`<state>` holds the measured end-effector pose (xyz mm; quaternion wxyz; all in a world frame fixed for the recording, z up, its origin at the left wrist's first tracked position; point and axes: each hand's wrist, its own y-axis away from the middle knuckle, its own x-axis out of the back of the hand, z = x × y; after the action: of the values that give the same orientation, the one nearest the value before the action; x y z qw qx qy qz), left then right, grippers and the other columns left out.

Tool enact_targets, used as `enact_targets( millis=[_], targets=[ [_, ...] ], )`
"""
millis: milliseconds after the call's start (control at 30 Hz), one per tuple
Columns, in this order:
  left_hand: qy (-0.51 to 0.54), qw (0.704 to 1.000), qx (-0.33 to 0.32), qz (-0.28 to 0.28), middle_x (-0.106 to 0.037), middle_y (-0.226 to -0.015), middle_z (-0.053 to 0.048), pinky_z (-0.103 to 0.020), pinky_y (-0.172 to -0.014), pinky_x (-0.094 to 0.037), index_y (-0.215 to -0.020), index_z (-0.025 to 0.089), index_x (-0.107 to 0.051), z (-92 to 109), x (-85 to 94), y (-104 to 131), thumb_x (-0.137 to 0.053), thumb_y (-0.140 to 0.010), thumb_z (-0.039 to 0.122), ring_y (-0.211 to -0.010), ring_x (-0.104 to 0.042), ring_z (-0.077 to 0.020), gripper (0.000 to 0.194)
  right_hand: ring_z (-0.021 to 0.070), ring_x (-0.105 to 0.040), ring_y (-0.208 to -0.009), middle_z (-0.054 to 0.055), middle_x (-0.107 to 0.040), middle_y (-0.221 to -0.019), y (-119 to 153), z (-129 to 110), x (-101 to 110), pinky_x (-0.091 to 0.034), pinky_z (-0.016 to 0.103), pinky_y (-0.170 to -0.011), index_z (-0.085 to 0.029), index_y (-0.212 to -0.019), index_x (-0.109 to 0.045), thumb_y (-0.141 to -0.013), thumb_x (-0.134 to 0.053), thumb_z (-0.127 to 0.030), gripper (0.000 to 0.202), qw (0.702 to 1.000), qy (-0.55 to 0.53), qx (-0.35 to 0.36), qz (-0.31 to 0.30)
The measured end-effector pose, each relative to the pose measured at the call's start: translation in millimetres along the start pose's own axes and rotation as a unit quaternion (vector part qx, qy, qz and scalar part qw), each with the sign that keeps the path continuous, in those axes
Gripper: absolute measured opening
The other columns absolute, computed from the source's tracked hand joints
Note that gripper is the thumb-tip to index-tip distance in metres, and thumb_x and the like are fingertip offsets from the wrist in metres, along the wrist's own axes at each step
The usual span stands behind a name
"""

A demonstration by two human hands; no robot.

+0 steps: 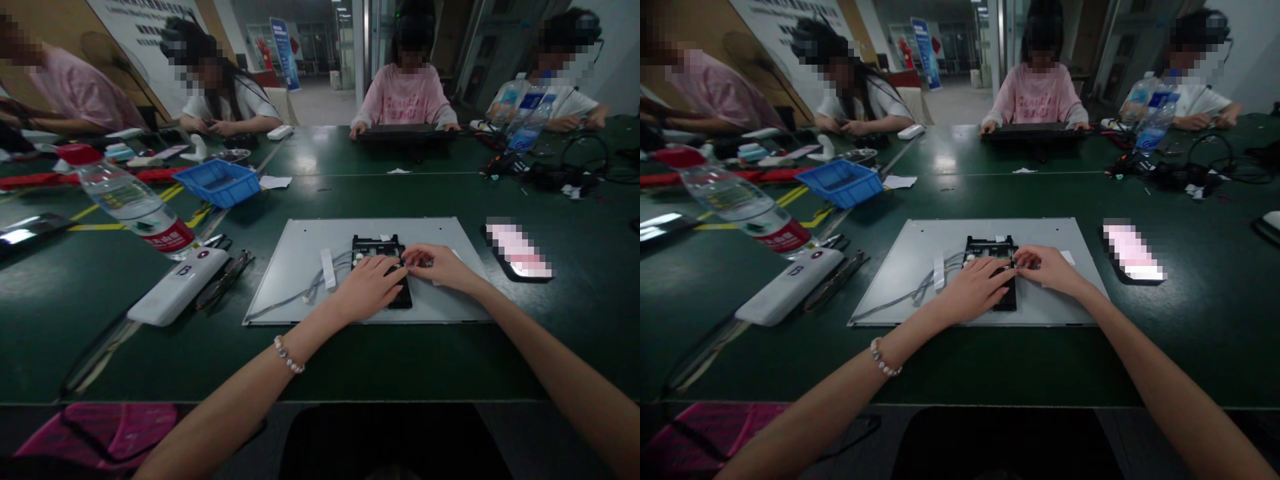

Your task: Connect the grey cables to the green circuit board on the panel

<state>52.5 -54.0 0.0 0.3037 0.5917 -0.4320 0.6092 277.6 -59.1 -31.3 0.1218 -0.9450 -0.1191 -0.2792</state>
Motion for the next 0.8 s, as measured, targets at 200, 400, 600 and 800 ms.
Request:
enact_targets(
  millis=[200,400,600,800],
  targets=[
    [0.008,1.000,-0.003,0.001,-0.046,-0.134,-0.008,-0.037,-0.098,-0.035,-0.132,0.021,-0.044,-1,-1.7,0,-0.033,-0.099,0.032,-0.120,-0.043,-0.0230,0.037,0.0165,-0.060,-0.075,0.005,-0.068,-0.090,2,-4,0,-0.048,0.032,-0.071,-0.021,-0.105,-0.063,-0.078,-0.063,-0.030,0.028,0.999,0.029,0.013,0.016],
    [0.023,0.999,0.007,0.039,-0.048,-0.134,-0.009,-0.038,-0.101,-0.031,-0.135,0.018,-0.040,-2,8.4,0,-0.038,-0.097,0.032,-0.120,-0.043,-0.0226,0.041,0.0166,-0.059,-0.074,0.005,-0.067,-0.094,1,-2,1,-0.047,0.032,-0.069,-0.021,-0.105,-0.063,-0.077,-0.064,-0.032,0.030,0.999,0.038,0.010,0.033],
    [0.051,0.978,0.164,0.117,-0.059,-0.112,-0.010,-0.038,-0.091,-0.039,-0.117,0.017,-0.055,-62,31.3,12,-0.038,-0.095,0.035,-0.104,-0.052,-0.0239,0.034,0.0165,-0.057,-0.071,0.005,-0.066,-0.089,3,-9,6,-0.046,0.031,-0.065,-0.022,-0.106,-0.064,-0.078,-0.062,-0.034,0.030,0.997,0.060,-0.024,0.031],
    [0.237,0.928,0.284,0.035,-0.064,-0.100,-0.006,-0.030,-0.076,-0.046,-0.107,0.017,-0.061,-136,25.4,45,-0.043,-0.088,0.050,-0.085,-0.058,-0.0186,0.042,0.0172,-0.059,-0.076,0.005,-0.067,-0.094,3,-8,2,-0.047,0.033,-0.071,-0.022,-0.111,-0.061,-0.075,-0.064,-0.031,0.037,0.999,0.050,-0.010,0.007]
  ],
)
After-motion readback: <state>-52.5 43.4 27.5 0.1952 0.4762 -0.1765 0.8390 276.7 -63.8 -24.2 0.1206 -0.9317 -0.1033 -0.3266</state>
